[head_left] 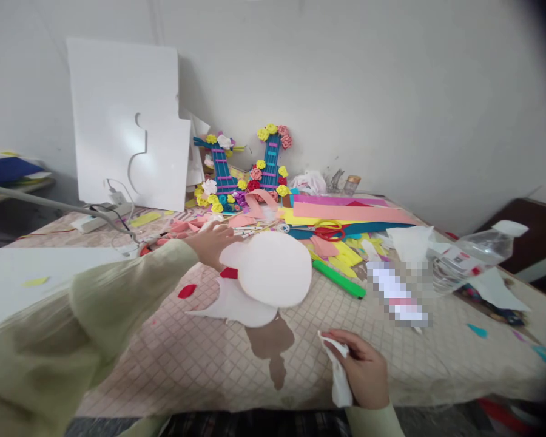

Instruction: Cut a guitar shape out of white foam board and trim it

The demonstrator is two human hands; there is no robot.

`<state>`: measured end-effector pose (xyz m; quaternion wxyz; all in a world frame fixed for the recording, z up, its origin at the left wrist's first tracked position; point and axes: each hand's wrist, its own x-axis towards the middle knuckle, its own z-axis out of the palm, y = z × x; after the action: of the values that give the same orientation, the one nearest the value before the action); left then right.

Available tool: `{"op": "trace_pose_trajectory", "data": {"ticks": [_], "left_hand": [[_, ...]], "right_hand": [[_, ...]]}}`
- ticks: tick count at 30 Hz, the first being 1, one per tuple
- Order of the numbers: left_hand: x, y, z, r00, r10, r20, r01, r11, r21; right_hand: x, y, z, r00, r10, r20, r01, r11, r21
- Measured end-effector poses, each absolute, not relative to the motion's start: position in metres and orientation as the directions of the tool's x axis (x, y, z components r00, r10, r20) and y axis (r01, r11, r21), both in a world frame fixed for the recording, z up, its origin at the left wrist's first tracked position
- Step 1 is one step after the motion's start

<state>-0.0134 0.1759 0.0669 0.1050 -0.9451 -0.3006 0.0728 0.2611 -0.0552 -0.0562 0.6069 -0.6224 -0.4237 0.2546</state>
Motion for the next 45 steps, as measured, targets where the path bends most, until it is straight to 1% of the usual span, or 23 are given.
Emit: {"op": "trace_pose_trajectory", "data": {"ticks": [2,5,7,8,9,11,13,15,18,23,29,35,38,41,45], "left_hand": [[-0.024,0.154,0.069,0.739,0.673,-0.014,0.652,-0.721,-0.235],[-0.041,0.119,0.065,0.661,0.747,-0.074,0.717,-0.657,-0.235],[-0.049,0.101,0.061,0.641,0.755,-0.141,0.721,-0.655,-0.226],[-0.052,0.095,0.059,0.642,0.752,-0.153,0.722,-0.659,-0.211],[-0.053,0.093,0.057,0.653,0.743,-0.147,0.719,-0.669,-0.191],[-0.047,0.098,0.053,0.710,0.699,-0.090,0.686,-0.714,-0.136],[-0.033,0.112,0.047,0.784,0.620,-0.028,0.615,-0.783,-0.091],[-0.014,0.130,0.038,0.832,0.554,-0.031,0.551,-0.831,-0.070],[0.012,0.154,0.021,0.877,0.477,-0.064,0.475,-0.879,-0.041],[0.025,0.164,0.000,0.909,0.407,-0.087,0.409,-0.913,0.005],[0.022,0.165,0.003,0.918,0.389,-0.078,0.393,-0.918,0.043],[0.022,0.173,0.001,0.926,0.369,-0.085,0.375,-0.924,0.075],[0.021,0.177,-0.001,0.931,0.350,-0.103,0.360,-0.928,0.098],[0.020,0.180,-0.001,0.932,0.340,-0.123,0.354,-0.928,0.116],[0.020,0.181,-0.001,0.930,0.342,-0.136,0.358,-0.925,0.130]], "right_hand": [[0.267,-0.056,-0.058,0.509,0.848,0.151,0.183,0.065,-0.981],[0.274,-0.055,-0.055,0.526,0.844,0.104,0.151,0.027,-0.988],[0.279,-0.051,-0.046,0.536,0.837,0.113,0.173,0.022,-0.985],[0.280,-0.046,-0.040,0.538,0.832,0.133,0.199,0.028,-0.980],[0.281,-0.040,-0.033,0.530,0.832,0.162,0.236,0.039,-0.971],[0.281,-0.022,-0.019,0.485,0.840,0.243,0.324,0.086,-0.942],[0.276,0.002,-0.007,0.388,0.867,0.314,0.397,0.150,-0.905],[0.270,0.029,0.000,0.280,0.891,0.357,0.435,0.213,-0.875],[0.262,0.066,-0.001,0.218,0.885,0.410,0.506,0.257,-0.824],[0.258,0.108,-0.018,0.130,0.897,0.423,0.602,0.268,-0.752],[0.243,0.143,-0.036,-0.041,0.902,0.430,0.699,0.333,-0.632],[0.235,0.140,-0.045,-0.174,0.882,0.439,0.763,0.402,-0.506],[0.233,0.140,-0.045,-0.200,0.872,0.447,0.789,0.413,-0.454],[0.233,0.140,-0.043,-0.205,0.864,0.460,0.808,0.414,-0.419],[0.234,0.134,-0.044,-0.267,0.842,0.470,0.796,0.467,-0.385]]}}
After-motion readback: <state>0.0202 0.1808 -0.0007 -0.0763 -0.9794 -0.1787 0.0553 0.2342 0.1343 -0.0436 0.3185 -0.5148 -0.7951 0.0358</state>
